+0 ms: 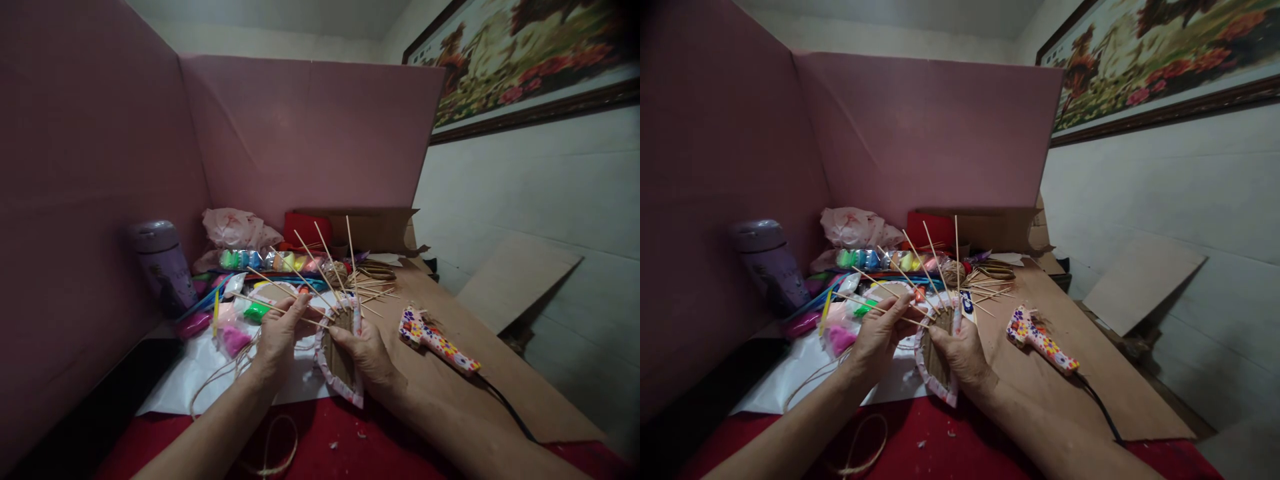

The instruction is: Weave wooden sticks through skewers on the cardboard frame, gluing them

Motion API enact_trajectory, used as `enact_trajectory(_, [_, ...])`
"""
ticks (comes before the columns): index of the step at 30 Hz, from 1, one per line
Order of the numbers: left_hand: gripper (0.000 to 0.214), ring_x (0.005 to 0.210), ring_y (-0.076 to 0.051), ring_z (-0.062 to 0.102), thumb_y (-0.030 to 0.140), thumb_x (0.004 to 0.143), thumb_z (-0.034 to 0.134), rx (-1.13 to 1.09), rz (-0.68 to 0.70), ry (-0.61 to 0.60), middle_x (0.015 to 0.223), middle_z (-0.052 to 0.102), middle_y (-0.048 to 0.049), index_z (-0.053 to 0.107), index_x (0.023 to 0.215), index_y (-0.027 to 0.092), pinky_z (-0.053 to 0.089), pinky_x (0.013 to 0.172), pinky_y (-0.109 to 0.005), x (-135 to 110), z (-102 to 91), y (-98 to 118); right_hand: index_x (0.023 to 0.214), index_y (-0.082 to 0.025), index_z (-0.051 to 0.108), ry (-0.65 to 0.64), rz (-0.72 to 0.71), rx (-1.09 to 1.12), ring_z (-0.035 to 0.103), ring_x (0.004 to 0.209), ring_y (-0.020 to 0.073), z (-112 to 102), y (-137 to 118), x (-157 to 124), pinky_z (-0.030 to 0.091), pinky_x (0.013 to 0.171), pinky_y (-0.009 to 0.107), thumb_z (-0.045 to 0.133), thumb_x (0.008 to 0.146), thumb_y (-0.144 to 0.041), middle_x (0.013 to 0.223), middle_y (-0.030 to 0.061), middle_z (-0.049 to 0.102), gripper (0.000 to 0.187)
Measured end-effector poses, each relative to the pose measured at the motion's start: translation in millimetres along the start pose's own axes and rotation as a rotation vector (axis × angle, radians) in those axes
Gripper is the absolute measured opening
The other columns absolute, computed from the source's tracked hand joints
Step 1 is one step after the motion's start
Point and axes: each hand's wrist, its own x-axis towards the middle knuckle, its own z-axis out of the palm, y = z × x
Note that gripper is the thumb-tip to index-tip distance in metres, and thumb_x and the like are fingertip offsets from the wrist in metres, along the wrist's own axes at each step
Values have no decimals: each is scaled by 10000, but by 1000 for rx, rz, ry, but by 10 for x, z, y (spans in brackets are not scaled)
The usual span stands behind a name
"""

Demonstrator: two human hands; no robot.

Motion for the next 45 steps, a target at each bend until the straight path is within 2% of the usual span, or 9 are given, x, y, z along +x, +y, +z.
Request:
enact_trajectory(10, [251,500,-96,593,372,680,683,2,2,-10,610,669,-29,620,678,129,464,505,-187,-16,4,14,894,-147,636,0,5,19,606,684,167,-6,9,0,470,632,282,735,633,-321,842,54,671,329])
enact_trajectory(24, [311,528,-118,612,416,627,708,4,4,-6,626,676,-43,656,742,132,460,513,-206,-7,-3,-2,891,-144,644,19,15,-7,598,638,161,27,-31,-24,471,607,278,736,628,-325,772,49,677,333])
enact_trajectory(31, [310,564,-133,628,420,637,701,11,7,-19,647,681,-50,649,740,132,469,532,-218,-1,-12,-7,885,-142,645,12,11,20,612,696,184,25,-20,-17,479,656,309,740,619,-319,848,68,680,333])
enact_trajectory(36, [285,541,-119,616,404,669,683,16,7,-15,638,679,-41,642,742,132,469,520,-211,-3,-11,-12,902,-147,640,2,11,8,606,683,169,-4,6,-4,474,634,292,730,639,-315,878,66,674,325])
enact_trajectory(45, [299,510,-111,605,413,632,708,0,11,-18,630,680,-40,646,724,135,467,511,-206,-7,-12,-9,899,-134,638,20,-4,-25,610,682,182,-15,14,-1,481,627,299,734,630,-345,821,67,676,354])
